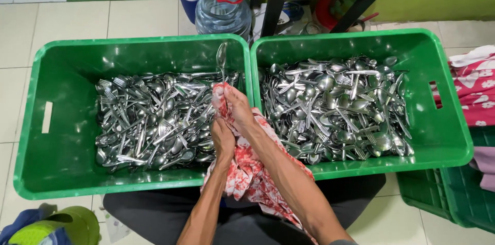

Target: Polishing spoons and forks with a cloth and moving them between bins.

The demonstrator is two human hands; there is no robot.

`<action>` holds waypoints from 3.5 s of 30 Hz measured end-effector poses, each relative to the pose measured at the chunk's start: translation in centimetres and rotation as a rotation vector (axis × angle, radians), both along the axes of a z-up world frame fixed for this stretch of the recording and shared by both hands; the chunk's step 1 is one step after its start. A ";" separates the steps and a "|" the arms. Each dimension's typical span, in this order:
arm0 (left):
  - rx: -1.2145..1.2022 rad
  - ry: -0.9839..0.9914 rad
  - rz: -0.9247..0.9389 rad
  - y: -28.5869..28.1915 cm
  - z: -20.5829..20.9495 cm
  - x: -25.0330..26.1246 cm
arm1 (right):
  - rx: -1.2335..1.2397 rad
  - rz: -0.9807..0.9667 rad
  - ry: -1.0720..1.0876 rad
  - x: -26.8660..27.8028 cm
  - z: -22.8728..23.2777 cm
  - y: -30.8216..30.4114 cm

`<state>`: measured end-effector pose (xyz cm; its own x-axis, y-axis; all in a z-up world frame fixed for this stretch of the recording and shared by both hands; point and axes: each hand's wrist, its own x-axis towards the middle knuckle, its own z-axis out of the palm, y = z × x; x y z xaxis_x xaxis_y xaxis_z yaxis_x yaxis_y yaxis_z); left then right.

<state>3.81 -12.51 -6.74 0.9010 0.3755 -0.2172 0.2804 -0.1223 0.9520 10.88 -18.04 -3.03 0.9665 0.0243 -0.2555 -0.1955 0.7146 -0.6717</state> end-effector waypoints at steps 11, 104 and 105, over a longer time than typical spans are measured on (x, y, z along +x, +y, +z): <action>0.051 -0.223 0.037 1.5 4.0 -1.0 | -0.942 0.054 -0.288 -3.4 4.4 0.7; -0.090 -0.093 -0.080 4.3 8.8 -2.8 | 0.076 0.054 0.059 -1.9 4.1 -0.5; -0.091 -0.097 -0.086 4.1 7.8 -2.3 | 0.074 0.049 0.055 -2.4 4.7 -0.6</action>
<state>1.53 -8.37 1.06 0.9474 0.2786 -0.1575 0.1792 -0.0541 0.9823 8.50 -18.66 1.71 0.9483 0.0918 -0.3038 -0.2663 0.7508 -0.6045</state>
